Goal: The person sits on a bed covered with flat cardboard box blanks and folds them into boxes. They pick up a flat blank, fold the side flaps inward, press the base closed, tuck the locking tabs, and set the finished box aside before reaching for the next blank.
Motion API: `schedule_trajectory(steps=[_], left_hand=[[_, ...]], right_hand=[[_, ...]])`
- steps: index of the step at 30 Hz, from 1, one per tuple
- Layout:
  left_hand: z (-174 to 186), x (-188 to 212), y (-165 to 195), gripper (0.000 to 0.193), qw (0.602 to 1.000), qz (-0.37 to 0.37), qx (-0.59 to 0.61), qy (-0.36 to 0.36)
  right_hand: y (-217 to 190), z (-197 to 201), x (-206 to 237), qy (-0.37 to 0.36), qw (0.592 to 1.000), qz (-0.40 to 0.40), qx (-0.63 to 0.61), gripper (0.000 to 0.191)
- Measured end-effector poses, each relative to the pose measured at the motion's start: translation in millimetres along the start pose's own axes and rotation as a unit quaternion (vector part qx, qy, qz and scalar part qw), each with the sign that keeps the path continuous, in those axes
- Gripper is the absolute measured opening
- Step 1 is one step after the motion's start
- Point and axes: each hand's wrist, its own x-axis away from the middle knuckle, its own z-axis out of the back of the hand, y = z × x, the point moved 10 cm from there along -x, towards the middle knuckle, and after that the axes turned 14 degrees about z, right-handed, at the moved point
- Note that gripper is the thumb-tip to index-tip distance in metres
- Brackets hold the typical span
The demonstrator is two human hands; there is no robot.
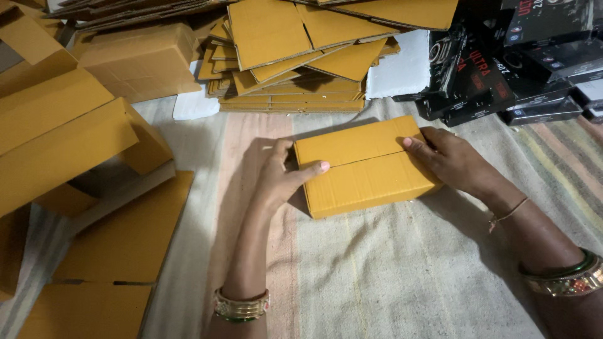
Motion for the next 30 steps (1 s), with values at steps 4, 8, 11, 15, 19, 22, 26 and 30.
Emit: schedule_trajectory(steps=[4,8,11,15,19,22,26,30], left_hand=[[3,3,17,0.079,0.986,-0.088,0.118,-0.076],[6,7,17,0.082,0.989,-0.085,0.099,-0.074],[5,13,24,0.085,0.983,-0.118,0.102,-0.093],[6,12,17,0.097,0.986,-0.074,0.11,-0.102],[2,23,29,0.105,0.97,-0.132,0.136,-0.153],[-7,39,38,0.093,0.95,-0.182,0.132,-0.218],[-11,47,46,0.086,0.935,-0.201,0.174,-0.236],[-12,53,53,0.091,0.95,-0.237,0.113,-0.169]], right_hand=[[-2,2,-1,-0.003,0.997,0.032,-0.067,0.066],[5,3,-2,0.011,0.985,0.045,-0.165,0.076],[15,3,-1,0.022,0.988,0.024,-0.152,0.083],[9,-2,-5,0.032,0.963,0.044,-0.264,0.076],[-16,11,-3,0.089,0.923,0.171,-0.333,0.063],[-32,17,1,0.104,0.885,0.254,-0.376,0.058],[-27,17,1,0.12,0.872,0.259,-0.398,0.058],[-18,20,0,0.183,0.886,0.248,-0.345,0.058]])
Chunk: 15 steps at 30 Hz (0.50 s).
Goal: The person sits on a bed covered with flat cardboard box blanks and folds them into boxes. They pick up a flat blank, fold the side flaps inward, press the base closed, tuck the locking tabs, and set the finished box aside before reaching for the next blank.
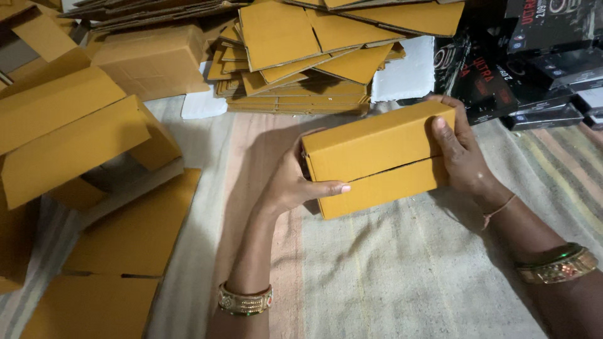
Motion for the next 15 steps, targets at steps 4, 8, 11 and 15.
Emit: schedule_trajectory(steps=[4,8,11,15], left_hand=[[2,-1,7,0.114,0.997,0.032,-0.044,0.063],[6,7,46,0.146,0.904,0.037,-0.356,0.232],[-28,12,83,0.152,0.775,-0.011,-0.574,0.264],[-89,-4,85,0.157,0.717,0.05,-0.668,0.192]], right_hand=[[-25,-1,0,0.005,0.989,0.135,0.059,0.061],[-25,1,-1,0.016,0.988,0.133,0.074,0.053],[-23,3,-5,0.027,0.989,0.132,0.063,0.048],[-23,4,-4,0.038,0.988,0.144,0.044,0.045]])
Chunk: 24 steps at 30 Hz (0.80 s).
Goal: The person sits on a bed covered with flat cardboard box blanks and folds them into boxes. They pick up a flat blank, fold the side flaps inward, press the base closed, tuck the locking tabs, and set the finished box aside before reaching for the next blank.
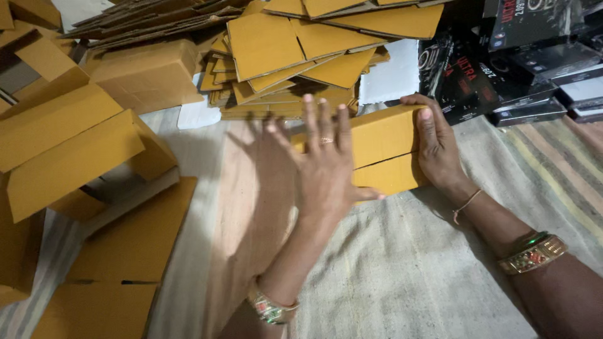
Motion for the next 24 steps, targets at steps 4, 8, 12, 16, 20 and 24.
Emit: schedule_trajectory(steps=[4,8,12,16,20,24], left_hand=[[-10,-4,63,0.16,0.996,-0.036,-0.083,-0.017],[-15,-9,112,0.154,0.992,-0.103,-0.062,0.037],[-26,-9,114,0.151,0.989,-0.126,-0.001,0.077],[-33,-10,106,0.153,0.985,-0.145,0.022,0.096],[-34,-11,95,0.15,0.982,-0.157,0.004,0.103],[-30,-2,70,0.149,0.982,-0.154,0.017,0.108]], right_hand=[[-1,4,2,0.0,1.0,-0.003,0.012,0.045],[-7,5,-2,-0.01,1.0,0.019,0.01,0.049],[-5,5,-3,-0.002,1.0,-0.002,-0.013,0.05],[-6,2,-3,-0.001,1.0,-0.009,0.008,0.05],[-11,-1,-5,0.002,1.0,0.004,-0.012,0.049],[-7,-1,-5,-0.022,0.999,-0.029,0.037,0.05]])
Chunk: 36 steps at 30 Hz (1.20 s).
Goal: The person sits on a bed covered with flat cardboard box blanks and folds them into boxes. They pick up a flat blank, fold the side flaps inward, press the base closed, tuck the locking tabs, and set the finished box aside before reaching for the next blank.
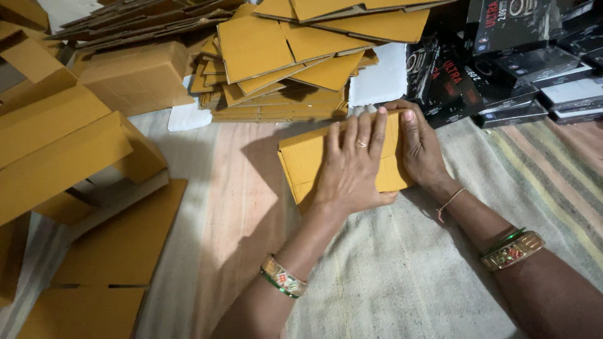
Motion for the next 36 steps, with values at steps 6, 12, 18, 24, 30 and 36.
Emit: schedule_trajectory(steps=[6,12,18,24,30,36], left_hand=[[-4,23,-38,0.144,0.999,0.02,0.003,-0.031],[17,52,-71,0.139,0.991,0.018,0.083,0.101],[10,67,-99,0.149,0.993,0.055,0.084,0.068],[6,58,-92,0.153,0.993,0.101,0.023,-0.05],[2,24,-33,0.146,0.988,0.058,-0.055,-0.131],[-1,-16,36,0.143,0.997,-0.006,-0.037,-0.068]], right_hand=[[-3,-4,3,-0.004,1.0,0.008,-0.006,0.05],[-8,-4,3,0.002,1.0,0.016,0.017,0.049],[-10,-5,4,-0.003,1.0,0.015,0.011,0.05],[-11,-1,4,-0.001,1.0,0.014,0.025,0.053],[-11,-1,5,0.0,1.0,0.015,0.006,0.053],[-10,3,0,0.002,0.999,0.036,-0.002,0.05]])
